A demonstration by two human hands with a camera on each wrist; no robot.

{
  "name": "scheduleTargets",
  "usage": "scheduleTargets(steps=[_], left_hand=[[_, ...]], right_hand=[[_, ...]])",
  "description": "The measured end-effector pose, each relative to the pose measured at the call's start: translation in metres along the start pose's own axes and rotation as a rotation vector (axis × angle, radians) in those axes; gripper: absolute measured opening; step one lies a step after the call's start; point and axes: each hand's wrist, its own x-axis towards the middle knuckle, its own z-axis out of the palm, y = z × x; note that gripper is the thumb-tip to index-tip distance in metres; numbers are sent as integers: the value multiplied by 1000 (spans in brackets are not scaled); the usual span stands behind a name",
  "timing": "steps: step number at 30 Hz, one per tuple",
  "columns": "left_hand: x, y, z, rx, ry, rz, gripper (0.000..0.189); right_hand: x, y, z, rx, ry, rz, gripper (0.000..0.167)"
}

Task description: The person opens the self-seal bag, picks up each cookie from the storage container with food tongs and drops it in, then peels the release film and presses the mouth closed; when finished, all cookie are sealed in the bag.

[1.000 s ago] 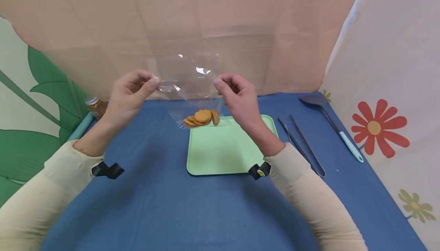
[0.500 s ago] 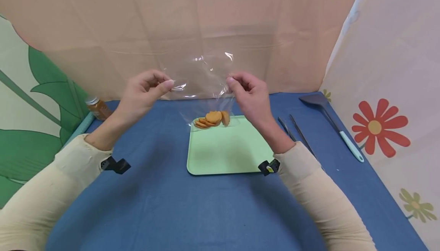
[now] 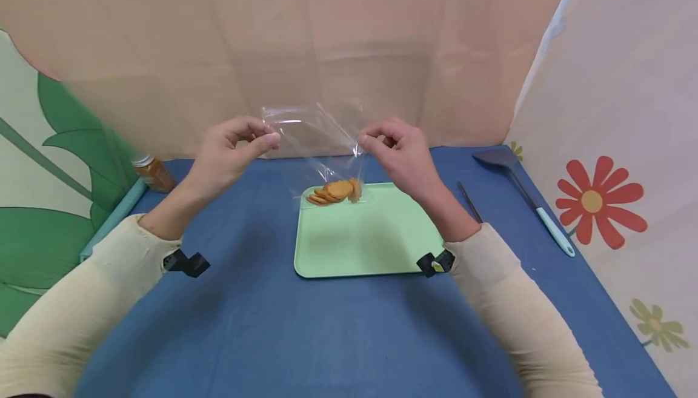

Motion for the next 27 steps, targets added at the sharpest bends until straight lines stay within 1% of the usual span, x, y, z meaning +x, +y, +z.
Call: scheduleTargets(steps=[2, 3, 7, 9, 12, 18, 24, 27], left_hand=[[2, 0, 0, 3, 3, 4, 18], [2, 0, 0, 4, 0, 1, 19], [4, 0, -1, -8, 13, -11, 19], [5, 0, 0, -22, 10, -6, 19], [6, 1, 0, -38, 5, 9, 19], [6, 4, 0, -31, -3, 24, 19], [5, 3, 0, -26, -3, 19, 19], [4, 3, -1, -29, -7, 19, 19]], right_hand=[[1, -1, 0, 37, -19, 18, 19], [2, -1, -1, 72, -32, 28, 18], [4, -4, -1, 263, -45, 52, 14], [6, -5, -1, 321, -48, 50, 11], [8, -6, 1, 344, -32, 49, 10], [11, -3, 6, 387, 13, 82, 12], [11, 0, 7, 462, 54, 68, 3], [11, 0, 5, 466, 65, 59, 5]])
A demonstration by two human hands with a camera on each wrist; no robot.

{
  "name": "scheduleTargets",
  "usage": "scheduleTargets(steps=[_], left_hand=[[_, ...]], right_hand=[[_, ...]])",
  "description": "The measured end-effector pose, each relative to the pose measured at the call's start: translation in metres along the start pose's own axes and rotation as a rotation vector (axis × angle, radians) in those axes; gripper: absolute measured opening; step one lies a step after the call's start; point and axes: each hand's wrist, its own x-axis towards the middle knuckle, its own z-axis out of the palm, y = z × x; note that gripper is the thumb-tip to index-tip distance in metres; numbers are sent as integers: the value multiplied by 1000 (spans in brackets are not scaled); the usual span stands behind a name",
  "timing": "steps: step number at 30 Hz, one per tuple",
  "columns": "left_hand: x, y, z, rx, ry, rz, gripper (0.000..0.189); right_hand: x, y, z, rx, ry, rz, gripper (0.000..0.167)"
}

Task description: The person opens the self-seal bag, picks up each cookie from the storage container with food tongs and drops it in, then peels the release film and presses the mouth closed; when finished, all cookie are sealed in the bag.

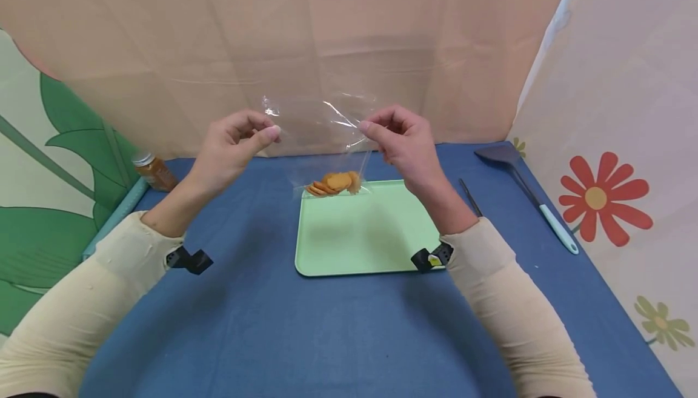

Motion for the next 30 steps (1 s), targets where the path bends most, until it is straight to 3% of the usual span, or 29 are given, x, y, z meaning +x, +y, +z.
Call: scheduleTargets(steps=[9, 15, 21, 30], left_hand=[[2, -1, 0, -17, -5, -24, 19], [4, 0, 0, -21, -27, -38, 24], [6, -2, 0, -100, -52, -38, 22], [8, -2, 0, -122, -75, -2, 18]], right_hand=[[3, -2, -6, 1, -32, -31, 2], [4, 0, -10, 16, -66, -27, 10], [4, 3, -16, 23, -105, -49, 11], [5, 2, -19, 23, -74, -106, 16]])
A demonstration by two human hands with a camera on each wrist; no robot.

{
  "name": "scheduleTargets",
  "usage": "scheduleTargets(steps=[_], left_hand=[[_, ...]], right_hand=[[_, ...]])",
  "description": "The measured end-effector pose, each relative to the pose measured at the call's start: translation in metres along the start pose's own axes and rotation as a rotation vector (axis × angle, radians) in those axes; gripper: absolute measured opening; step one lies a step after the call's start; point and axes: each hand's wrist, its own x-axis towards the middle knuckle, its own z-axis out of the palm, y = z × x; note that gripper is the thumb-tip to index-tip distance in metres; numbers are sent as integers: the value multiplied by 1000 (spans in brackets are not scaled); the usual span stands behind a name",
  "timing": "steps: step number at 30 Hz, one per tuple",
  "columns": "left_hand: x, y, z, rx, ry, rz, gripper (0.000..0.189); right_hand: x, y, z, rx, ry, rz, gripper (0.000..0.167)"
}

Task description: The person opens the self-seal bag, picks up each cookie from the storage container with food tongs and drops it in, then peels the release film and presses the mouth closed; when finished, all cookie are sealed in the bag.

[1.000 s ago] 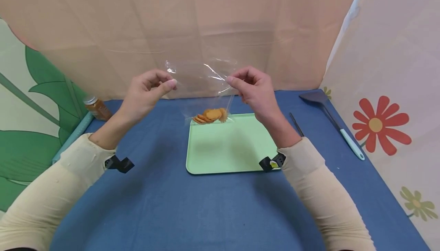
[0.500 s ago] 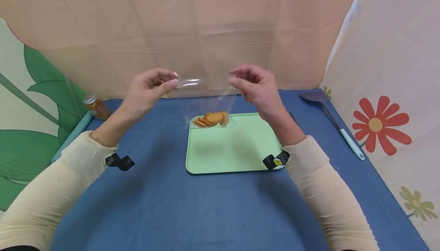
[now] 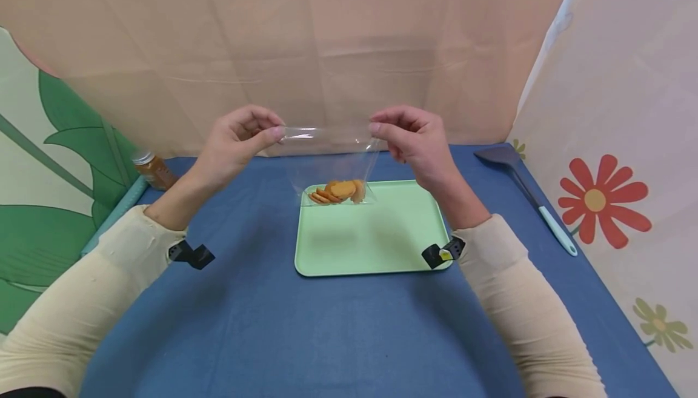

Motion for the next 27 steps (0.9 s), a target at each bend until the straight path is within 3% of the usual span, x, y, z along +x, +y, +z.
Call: scheduleTargets(steps=[4, 10, 19, 27], left_hand=[[0, 0, 0, -48, -19, 47, 16], [1, -3, 0, -146, -44, 122, 15], [0, -6, -1, -196, -39, 127, 22], [-3, -6, -5, -192, -55, 134, 26]], right_hand=[[-1, -1, 0, 37, -8, -11, 24], [-2, 1, -3, 118, -83, -50, 33], [-5, 1, -7, 88, -197, -92, 39], [-8, -2, -11, 37, -225, -104, 36]])
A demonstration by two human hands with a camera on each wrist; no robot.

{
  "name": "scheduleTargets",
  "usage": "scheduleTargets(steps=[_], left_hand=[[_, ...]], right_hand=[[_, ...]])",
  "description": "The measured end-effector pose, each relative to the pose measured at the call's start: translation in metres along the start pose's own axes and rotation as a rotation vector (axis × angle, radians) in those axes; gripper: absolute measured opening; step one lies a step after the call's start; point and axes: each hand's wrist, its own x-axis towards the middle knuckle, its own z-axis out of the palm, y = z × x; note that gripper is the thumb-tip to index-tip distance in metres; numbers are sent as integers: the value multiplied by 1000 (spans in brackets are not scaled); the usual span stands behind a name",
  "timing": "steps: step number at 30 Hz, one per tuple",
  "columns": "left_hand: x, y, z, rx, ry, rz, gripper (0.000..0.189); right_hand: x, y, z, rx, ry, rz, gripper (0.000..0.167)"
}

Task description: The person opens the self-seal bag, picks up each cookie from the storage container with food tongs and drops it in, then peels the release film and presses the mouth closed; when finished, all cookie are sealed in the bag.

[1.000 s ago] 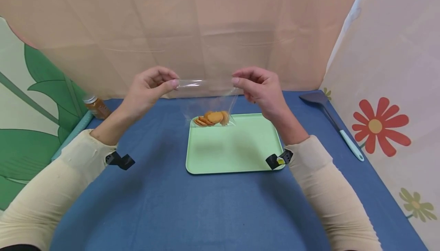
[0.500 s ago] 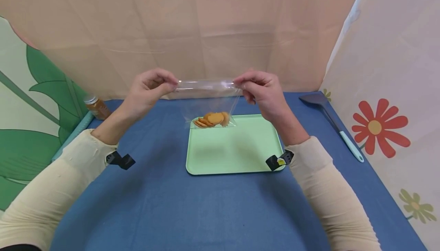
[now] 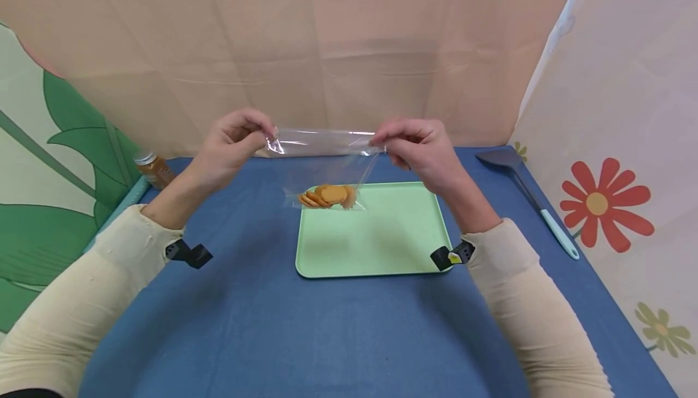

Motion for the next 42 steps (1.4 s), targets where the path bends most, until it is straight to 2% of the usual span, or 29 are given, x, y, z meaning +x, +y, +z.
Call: scheduleTargets(steps=[8, 12, 18, 26, 29, 33, 38, 42], left_hand=[[-2, 6, -1, 85, -32, -18, 21], [-2, 7, -3, 105, -53, -24, 19], [-3, 7, -3, 123, -47, -26, 16], [-4, 8, -1, 136, -40, -2, 14], [-3, 8, 3, 172, -35, 21, 8], [-1, 7, 6, 232, -24, 36, 9], [-1, 6, 6, 333, -9, 18, 10], [0, 9, 6, 417, -9, -12, 18]], right_hand=[[-1, -8, -2, -103, -81, -10, 16], [0, -9, -4, -145, -113, -29, 15], [-1, -13, -4, -166, -101, -5, 20], [0, -20, -3, -194, -93, 53, 14], [1, -19, -3, -208, -75, 44, 11], [1, -15, -4, -233, -61, 7, 14], [2, -12, -5, -274, -55, -12, 15], [3, -15, -4, -367, -35, 31, 24]])
